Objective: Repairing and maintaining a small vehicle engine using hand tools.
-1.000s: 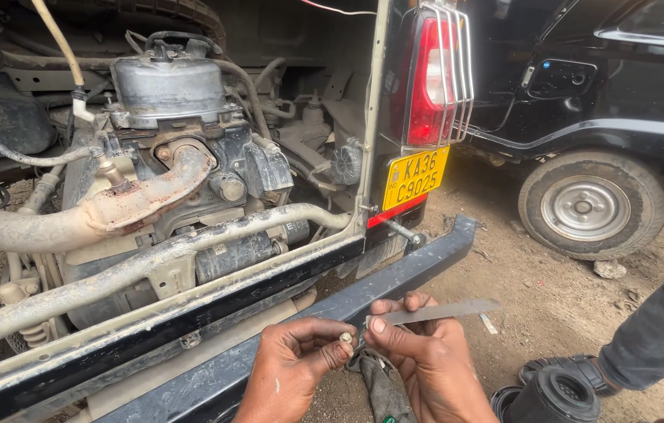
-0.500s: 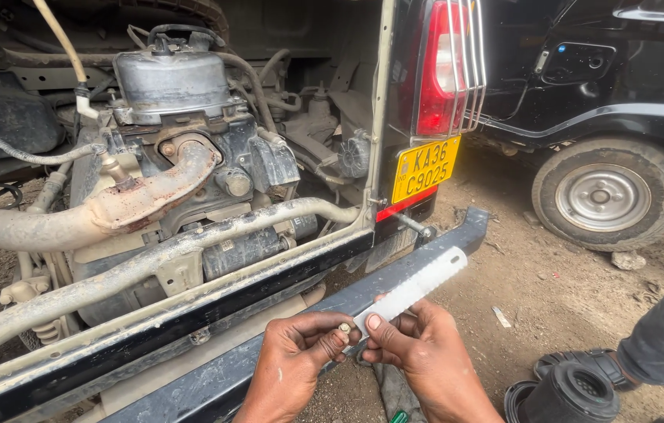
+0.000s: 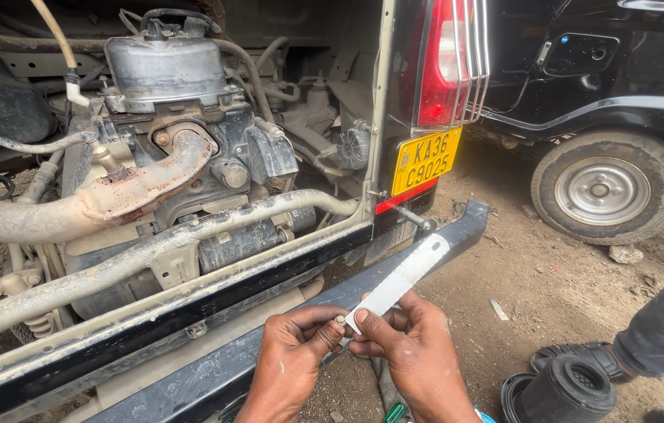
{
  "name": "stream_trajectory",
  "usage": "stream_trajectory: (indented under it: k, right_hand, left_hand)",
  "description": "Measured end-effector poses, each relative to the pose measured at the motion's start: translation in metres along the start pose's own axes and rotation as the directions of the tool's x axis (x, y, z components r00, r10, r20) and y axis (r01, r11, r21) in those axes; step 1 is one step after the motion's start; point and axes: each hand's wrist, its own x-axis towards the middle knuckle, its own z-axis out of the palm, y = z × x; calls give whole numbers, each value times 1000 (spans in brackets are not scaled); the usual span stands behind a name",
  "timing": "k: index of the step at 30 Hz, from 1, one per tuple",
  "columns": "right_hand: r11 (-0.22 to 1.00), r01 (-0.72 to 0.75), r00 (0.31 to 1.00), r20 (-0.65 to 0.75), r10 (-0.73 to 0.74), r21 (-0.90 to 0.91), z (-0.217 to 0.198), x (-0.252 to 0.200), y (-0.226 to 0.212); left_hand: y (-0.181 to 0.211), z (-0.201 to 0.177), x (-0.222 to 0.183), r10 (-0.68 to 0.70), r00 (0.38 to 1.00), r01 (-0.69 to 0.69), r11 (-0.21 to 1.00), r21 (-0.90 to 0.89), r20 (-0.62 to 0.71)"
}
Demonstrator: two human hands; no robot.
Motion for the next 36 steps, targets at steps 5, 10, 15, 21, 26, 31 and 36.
stream_trajectory:
  k: [5,10,15,21,26,31,36]
  right_hand:
    - [1000,-9,1000,29,9,5,-1,0,-1]
    - [1000,-4,998,67,4,-5,-1,-2,-1]
    - [1000,-27,996,85,27,-5,1,-5,1]
    - [987,31,999,38,-37,158,0,3,7]
    - [997,60,998,20,-61,49,3,-2,8]
    - [999,48,997,54,-48,9,1,-1,11]
    - [1000,19,996,87,-19,0,4,-1,10]
  left_hand:
    - [-9,-1,0,24,1000,-23,999,-24,13]
    - [1,3,-5,-4,1000,4,1000,-13,8]
    - [13,6,-10,-19,1000,19,1000,-15,5]
    - [10,2,-6,21,1000,-19,989,-146,10]
    - [17,1,-8,17,1000,-16,1000,-24,12]
    - [14,3,-10,48,999,-46,995,83,-14]
    - [19,1,-12,93,995,-95,986,139,20]
